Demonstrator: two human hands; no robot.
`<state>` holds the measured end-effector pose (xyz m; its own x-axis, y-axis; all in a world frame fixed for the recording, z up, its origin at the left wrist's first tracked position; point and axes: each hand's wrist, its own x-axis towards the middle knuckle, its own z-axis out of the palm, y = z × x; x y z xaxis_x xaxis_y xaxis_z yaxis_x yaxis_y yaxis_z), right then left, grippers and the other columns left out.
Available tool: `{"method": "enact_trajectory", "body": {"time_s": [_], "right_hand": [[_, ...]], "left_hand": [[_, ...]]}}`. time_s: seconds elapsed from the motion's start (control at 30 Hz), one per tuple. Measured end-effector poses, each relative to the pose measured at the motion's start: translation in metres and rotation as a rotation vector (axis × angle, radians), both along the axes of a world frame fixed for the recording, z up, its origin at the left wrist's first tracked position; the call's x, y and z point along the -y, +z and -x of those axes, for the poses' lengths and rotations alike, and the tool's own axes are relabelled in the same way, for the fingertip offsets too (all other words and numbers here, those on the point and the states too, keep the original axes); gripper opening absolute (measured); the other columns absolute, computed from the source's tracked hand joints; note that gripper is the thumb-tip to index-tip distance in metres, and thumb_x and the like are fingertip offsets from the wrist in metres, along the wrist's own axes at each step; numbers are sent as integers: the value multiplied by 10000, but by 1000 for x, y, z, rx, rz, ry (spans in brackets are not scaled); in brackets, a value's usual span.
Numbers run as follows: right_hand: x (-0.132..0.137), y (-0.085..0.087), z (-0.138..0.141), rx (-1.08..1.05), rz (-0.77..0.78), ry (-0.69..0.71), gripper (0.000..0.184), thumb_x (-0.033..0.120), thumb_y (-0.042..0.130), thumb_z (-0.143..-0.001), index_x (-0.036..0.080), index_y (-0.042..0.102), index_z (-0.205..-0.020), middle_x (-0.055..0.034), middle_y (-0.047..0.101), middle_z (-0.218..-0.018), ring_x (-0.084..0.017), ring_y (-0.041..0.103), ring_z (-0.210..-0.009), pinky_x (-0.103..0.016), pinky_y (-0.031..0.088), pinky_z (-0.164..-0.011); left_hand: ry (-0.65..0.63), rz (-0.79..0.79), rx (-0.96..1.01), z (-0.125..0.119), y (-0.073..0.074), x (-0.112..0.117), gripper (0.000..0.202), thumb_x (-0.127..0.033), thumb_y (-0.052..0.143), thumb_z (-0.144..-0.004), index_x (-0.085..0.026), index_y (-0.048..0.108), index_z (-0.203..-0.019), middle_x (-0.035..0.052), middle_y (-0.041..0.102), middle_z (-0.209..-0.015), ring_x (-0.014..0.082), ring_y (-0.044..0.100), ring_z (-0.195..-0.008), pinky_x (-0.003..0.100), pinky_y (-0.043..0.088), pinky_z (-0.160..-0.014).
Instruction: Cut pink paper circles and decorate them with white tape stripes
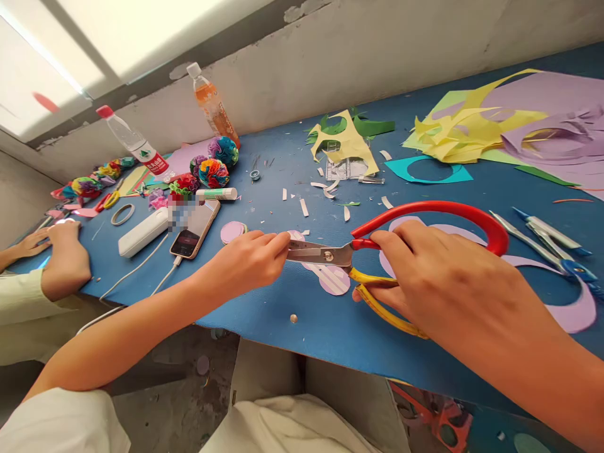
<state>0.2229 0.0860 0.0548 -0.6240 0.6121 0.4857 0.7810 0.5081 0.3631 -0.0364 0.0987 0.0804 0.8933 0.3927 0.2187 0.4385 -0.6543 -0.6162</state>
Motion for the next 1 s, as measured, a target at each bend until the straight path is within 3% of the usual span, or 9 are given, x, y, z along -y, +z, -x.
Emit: {"method": "enact_trajectory", "body": {"time_s": [0.13, 0.27, 0.53, 0.67, 0.83, 1.0], "right_hand": [[0, -1, 1, 26, -16, 0, 129, 223, 438, -840, 148, 542, -852, -38, 462, -727, -207, 506, -616, -316, 312, -573], [1, -4, 2, 42, 5, -3, 118, 228, 426, -856, 165, 521, -824, -35, 452, -722, -211, 518, -605, -317, 323, -564], [2, -4, 1, 36, 18, 13, 411, 355, 203, -966, 145, 539, -856, -50, 457, -735, -216, 543, -610, -327, 369, -584], [2, 0, 0, 39, 41, -21, 492, 377, 120, -974, 148, 539, -858, -52, 454, -739, -220, 556, -618, -328, 376, -574], [3, 2, 1, 33, 39, -17, 503, 409, 122, -979, 145, 536, -866, -67, 487, -768, -222, 563, -652, -332, 383, -596], [2, 2, 0, 41, 26, -30, 385, 358, 233, -962, 144, 541, -874, -68, 492, -768, -226, 553, -657, -336, 372, -589]], "left_hand": [[41, -6, -32, -4, -3, 0, 264, -32, 448, -889, -125, 614, -705, 16, 619, -716, 95, 535, -493, 251, 401, -476], [30, 28, -62, -3, -8, -3, 287, -16, 396, -896, -123, 608, -734, 23, 617, -751, 90, 528, -489, 252, 370, -460], [65, 154, -64, 6, -4, -10, 266, -49, 397, -911, -135, 615, -785, 32, 675, -853, 99, 583, -525, 252, 385, -461], [139, 260, 154, 11, -1, -15, 223, -141, 438, -923, -155, 645, -843, 24, 711, -946, 100, 627, -573, 234, 390, -459], [108, 538, 432, 19, 5, -19, 232, -163, 436, -942, -134, 663, -906, 65, 714, -963, 119, 687, -776, 205, 519, -688], [73, 498, 444, 21, 1, -15, 156, -200, 523, -925, -138, 665, -906, 71, 720, -971, 139, 699, -793, 219, 536, -681]]}}
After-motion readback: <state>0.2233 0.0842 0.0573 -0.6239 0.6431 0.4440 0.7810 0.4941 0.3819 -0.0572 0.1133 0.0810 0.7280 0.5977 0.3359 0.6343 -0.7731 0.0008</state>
